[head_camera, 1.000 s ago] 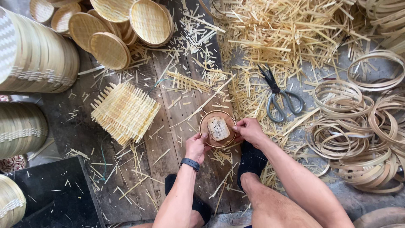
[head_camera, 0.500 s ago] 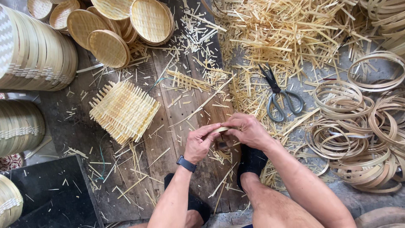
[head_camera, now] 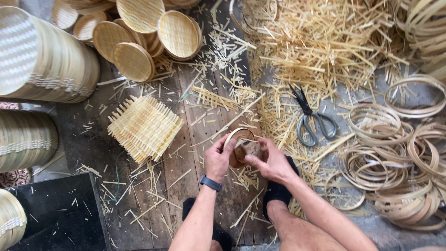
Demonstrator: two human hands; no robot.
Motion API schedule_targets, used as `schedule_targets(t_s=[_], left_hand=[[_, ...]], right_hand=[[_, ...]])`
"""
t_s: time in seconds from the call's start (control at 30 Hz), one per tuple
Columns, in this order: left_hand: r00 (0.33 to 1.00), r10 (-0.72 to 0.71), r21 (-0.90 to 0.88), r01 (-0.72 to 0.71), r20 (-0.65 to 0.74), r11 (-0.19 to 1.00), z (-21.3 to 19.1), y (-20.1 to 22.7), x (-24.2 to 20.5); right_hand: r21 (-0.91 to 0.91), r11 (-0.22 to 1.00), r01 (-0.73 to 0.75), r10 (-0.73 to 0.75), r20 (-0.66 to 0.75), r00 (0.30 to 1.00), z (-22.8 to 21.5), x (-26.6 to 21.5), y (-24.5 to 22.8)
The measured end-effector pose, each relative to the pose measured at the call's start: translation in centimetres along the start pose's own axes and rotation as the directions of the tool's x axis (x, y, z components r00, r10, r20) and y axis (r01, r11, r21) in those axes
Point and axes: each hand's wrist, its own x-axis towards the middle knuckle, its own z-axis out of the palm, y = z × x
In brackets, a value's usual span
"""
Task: The person constructs a bamboo container by assembling woven components, fitting a circular base into a cylindrical frame, and using scissors to trim excess strips.
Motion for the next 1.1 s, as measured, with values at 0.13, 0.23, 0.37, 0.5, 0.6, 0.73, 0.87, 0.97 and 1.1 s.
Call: schedule_targets(t_s=[0.13, 0.23, 0.37, 0.5, 0.6, 0.73, 0.87, 0.97, 1.1], left_hand=[[0.991, 0.128, -0.169, -0.121, 0.027, 0.978, 1.7, -1.7, -1.3], [0.965, 0.186, 0.031, -0.184, -0.183, 0.982, 3.0, -3.2, -1.4], [0.984, 0.079, 0.17, -0.051, -0.161, 0.984, 1.3, -5.2, 0.7], [0.994, -0.057, 0.417, 0.09, -0.09, 0.904, -3.1, -5.2, 4.4], [0.977, 0.192, 0.467, -0.214, 0.095, 0.858, -6.6, -1.2, 7.6], [0.961, 0.065, -0.682, -0.237, -0.268, 0.692, -10.6, 7.8, 12.2], [1.0, -0.001, -0.574, -0.017, -0.031, 0.818, -9.4, 9.9, 11.6], [0.964, -0.262, -0.042, 0.264, 0.047, 0.964, -4.8, 5.3, 7.7], [0.72, -0.659, -0.056, 0.684, 0.218, 0.728, 0.3, -2.7, 1.6]], right_hand=[[-0.044, 0.999, 0.029, -0.033, -0.11, 0.993, 1.8, 0.0, 0.5], [-0.106, 0.994, -0.005, -0.009, -0.133, 0.991, 2.3, 0.6, 1.2], [0.127, 0.991, -0.043, 0.049, -0.047, 0.998, 1.4, 0.5, 2.9], [0.644, 0.764, -0.028, -0.061, 0.115, 0.991, -0.5, 0.0, 5.5], [0.604, 0.797, -0.013, -0.006, 0.031, 1.0, -1.4, 0.3, 7.0], [0.636, 0.771, -0.015, 0.025, -0.006, 1.0, -1.2, 0.6, 8.3], [0.649, 0.76, -0.034, 0.035, 0.011, 0.999, -0.2, 0.5, 8.3], [0.65, 0.759, -0.047, -0.02, 0.095, 0.995, 0.6, 0.6, 7.7], [0.607, 0.794, -0.025, -0.186, 0.282, 0.941, 1.4, 1.2, 6.9]])
